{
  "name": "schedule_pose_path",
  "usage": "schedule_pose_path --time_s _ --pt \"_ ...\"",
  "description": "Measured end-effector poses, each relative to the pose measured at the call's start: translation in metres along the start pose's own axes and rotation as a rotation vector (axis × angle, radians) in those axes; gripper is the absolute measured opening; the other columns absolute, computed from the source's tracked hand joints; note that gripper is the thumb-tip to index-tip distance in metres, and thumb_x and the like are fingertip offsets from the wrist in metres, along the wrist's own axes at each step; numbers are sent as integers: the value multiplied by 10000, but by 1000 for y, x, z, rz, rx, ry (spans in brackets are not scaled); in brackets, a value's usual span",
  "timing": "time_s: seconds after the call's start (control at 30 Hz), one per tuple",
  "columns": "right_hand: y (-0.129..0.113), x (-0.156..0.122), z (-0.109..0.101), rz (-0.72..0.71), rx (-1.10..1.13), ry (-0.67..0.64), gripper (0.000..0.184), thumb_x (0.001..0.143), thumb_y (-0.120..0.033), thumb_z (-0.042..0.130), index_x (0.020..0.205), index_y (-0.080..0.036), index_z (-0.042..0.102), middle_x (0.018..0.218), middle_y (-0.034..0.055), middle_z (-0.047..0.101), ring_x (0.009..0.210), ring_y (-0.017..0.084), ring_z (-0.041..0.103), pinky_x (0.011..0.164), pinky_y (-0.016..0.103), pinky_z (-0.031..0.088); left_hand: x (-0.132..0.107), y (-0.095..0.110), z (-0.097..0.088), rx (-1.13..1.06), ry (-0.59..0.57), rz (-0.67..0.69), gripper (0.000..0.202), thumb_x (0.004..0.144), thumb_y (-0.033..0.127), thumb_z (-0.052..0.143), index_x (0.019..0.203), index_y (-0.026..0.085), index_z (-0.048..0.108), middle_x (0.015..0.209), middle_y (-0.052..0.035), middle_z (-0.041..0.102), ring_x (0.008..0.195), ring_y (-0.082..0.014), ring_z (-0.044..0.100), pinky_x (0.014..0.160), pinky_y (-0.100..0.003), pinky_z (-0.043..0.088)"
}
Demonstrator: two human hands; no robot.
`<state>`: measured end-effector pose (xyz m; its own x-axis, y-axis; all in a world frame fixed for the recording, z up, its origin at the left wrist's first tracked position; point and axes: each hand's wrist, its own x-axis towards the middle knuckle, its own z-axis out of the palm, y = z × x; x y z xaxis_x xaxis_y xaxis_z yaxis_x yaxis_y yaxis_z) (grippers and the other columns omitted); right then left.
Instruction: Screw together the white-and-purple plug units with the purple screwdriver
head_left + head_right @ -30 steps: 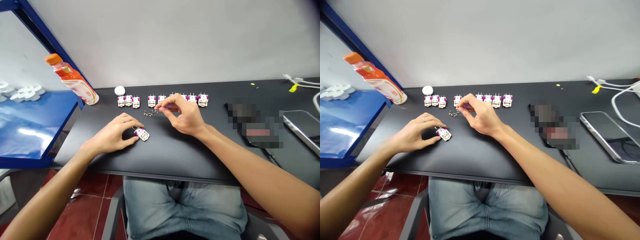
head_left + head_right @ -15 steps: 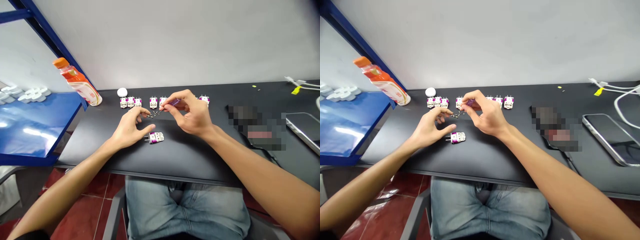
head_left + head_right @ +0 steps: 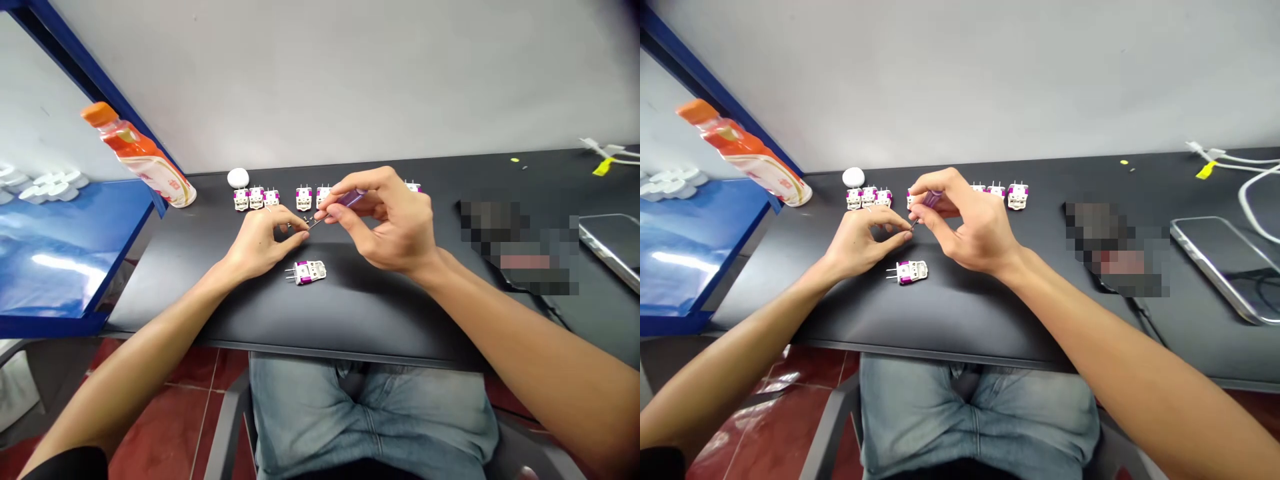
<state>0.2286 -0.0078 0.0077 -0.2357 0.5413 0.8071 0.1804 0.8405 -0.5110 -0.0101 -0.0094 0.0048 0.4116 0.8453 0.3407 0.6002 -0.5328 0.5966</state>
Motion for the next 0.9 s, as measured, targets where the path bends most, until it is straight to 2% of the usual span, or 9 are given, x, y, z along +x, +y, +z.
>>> schedule_pose_path --time_s 0.23,0.53,0.63,0.7,0.83,0.9 --pt "-1 1 -2 0 8 -25 201 1061 -207 733 1258 -245 739 1061 6 844 889 171 864 856 318 785 -2 3 -2 -7 10 10 156 1000 361 753 997 245 857 996 -49 854 910 -237 746 873 -407 578" --pt "-5 4 -3 -72 49 13 211 1057 -146 744 1242 -239 710 1070 -5 825 902 152 869 814 276 774 -7 3 -2 -148 -10 -24 153 995 354 779 1023 242 879 1033 -64 856 943 -243 760 870 -403 596" --pt "-5 4 -5 -65 88 -9 262 1053 -123 737 1274 -260 705 1087 -3 825 936 156 869 851 287 776 -7 3 -2 -179 -18 -30 157 1000 364 782 1024 243 879 1049 -71 861 1007 -263 768 935 -423 608" --pt "-7 5 -7 -40 137 -78 330 1068 -119 700 1365 -263 680 1153 12 827 1005 167 869 910 313 775 -9 4 -2 -208 -40 -25 156 1005 368 786 1022 247 883 1048 -69 863 1054 -273 765 1015 -440 601" --pt "-11 6 -11 43 218 -252 496 1093 -118 620 1561 -280 607 1429 55 771 1201 205 838 1000 343 762 -12 5 -2 -274 -119 -16 147 1015 373 795 1028 260 887 1053 -54 859 1082 -272 747 1093 -452 572" --pt "-12 5 -11 60 214 -280 534 1084 -124 643 1588 -296 609 1507 54 737 1197 204 842 1008 329 757 -13 5 -2 -290 -176 -4 151 1016 383 802 994 259 885 1071 -56 853 1120 -279 735 1121 -458 554"
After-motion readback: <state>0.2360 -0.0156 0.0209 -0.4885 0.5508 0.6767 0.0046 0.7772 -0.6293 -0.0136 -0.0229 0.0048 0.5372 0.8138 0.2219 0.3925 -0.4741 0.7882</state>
